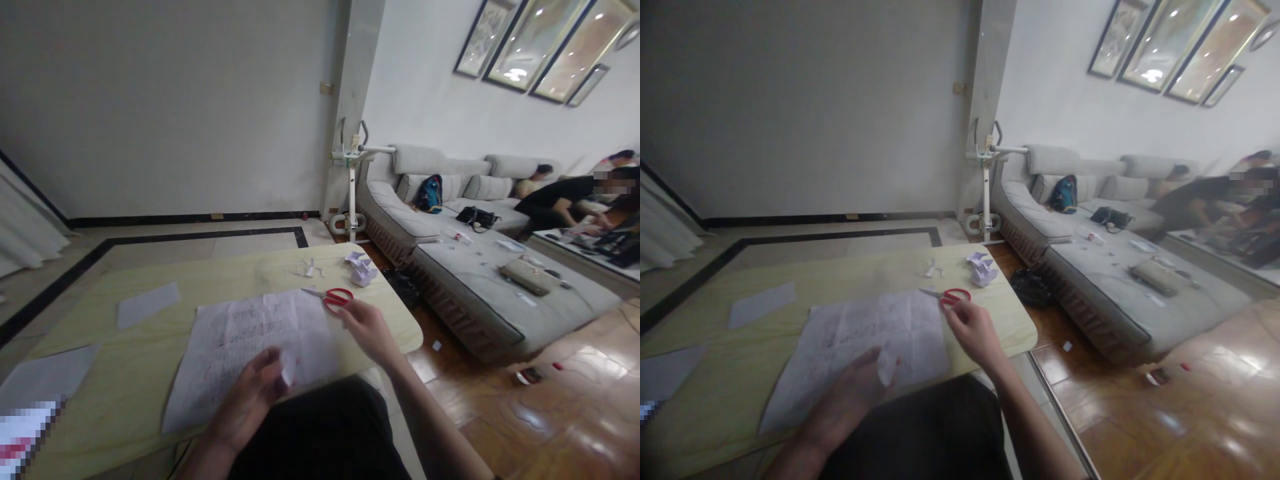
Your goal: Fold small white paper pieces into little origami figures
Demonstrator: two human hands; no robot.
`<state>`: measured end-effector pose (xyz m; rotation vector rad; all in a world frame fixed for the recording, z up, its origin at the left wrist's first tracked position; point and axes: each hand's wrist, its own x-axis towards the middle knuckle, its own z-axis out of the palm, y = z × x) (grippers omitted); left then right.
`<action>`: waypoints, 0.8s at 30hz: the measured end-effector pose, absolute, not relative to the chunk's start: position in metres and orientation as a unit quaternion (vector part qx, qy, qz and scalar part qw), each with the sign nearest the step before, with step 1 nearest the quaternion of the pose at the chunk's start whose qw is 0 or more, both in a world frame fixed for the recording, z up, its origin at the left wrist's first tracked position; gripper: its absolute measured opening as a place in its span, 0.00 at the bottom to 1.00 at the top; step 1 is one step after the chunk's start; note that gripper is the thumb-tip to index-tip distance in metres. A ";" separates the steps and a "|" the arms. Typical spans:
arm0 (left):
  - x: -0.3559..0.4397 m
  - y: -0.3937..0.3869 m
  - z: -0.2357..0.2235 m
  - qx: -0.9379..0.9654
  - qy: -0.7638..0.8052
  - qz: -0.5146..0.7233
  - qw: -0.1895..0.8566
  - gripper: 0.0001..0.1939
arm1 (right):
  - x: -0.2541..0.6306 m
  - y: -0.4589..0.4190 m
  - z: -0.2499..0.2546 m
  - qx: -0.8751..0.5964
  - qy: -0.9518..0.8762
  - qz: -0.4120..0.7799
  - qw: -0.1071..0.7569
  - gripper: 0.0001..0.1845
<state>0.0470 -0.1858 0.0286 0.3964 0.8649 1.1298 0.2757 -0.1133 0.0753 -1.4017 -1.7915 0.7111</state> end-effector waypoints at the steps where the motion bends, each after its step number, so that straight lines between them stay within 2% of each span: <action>1: 0.046 -0.185 0.027 0.179 0.395 0.516 0.739 0.17 | 0.288 -0.104 0.077 -0.563 -0.692 0.243 0.380 0.15; 4: 0.046 -0.185 0.023 0.184 0.391 0.516 0.740 0.16 | 0.318 -0.077 0.083 -0.599 -0.681 0.159 0.390 0.10; 6: 0.047 -0.183 0.023 0.180 0.390 0.527 0.733 0.17 | 0.327 -0.069 0.086 -0.602 -0.676 0.152 0.397 0.09; 9: 0.054 -0.178 0.028 0.187 0.409 0.561 0.695 0.18 | 0.312 -0.079 0.088 -0.552 -0.687 0.217 0.419 0.11; 13: 0.068 -0.167 0.038 0.291 0.445 0.576 0.622 0.12 | 0.265 -0.121 0.089 -0.424 -0.745 0.305 0.414 0.06; 16: 0.078 -0.160 0.045 0.307 0.453 0.578 0.606 0.14 | 0.240 -0.142 0.087 -0.363 -0.762 0.331 0.421 0.06; 21: 0.089 -0.158 0.050 0.348 0.451 0.570 0.592 0.15 | 0.236 -0.138 0.073 -0.386 -0.727 0.326 0.464 0.04; 24: 0.092 -0.158 0.052 0.440 0.469 0.542 0.541 0.15 | 0.240 -0.131 0.062 -0.414 -0.672 0.370 0.489 0.07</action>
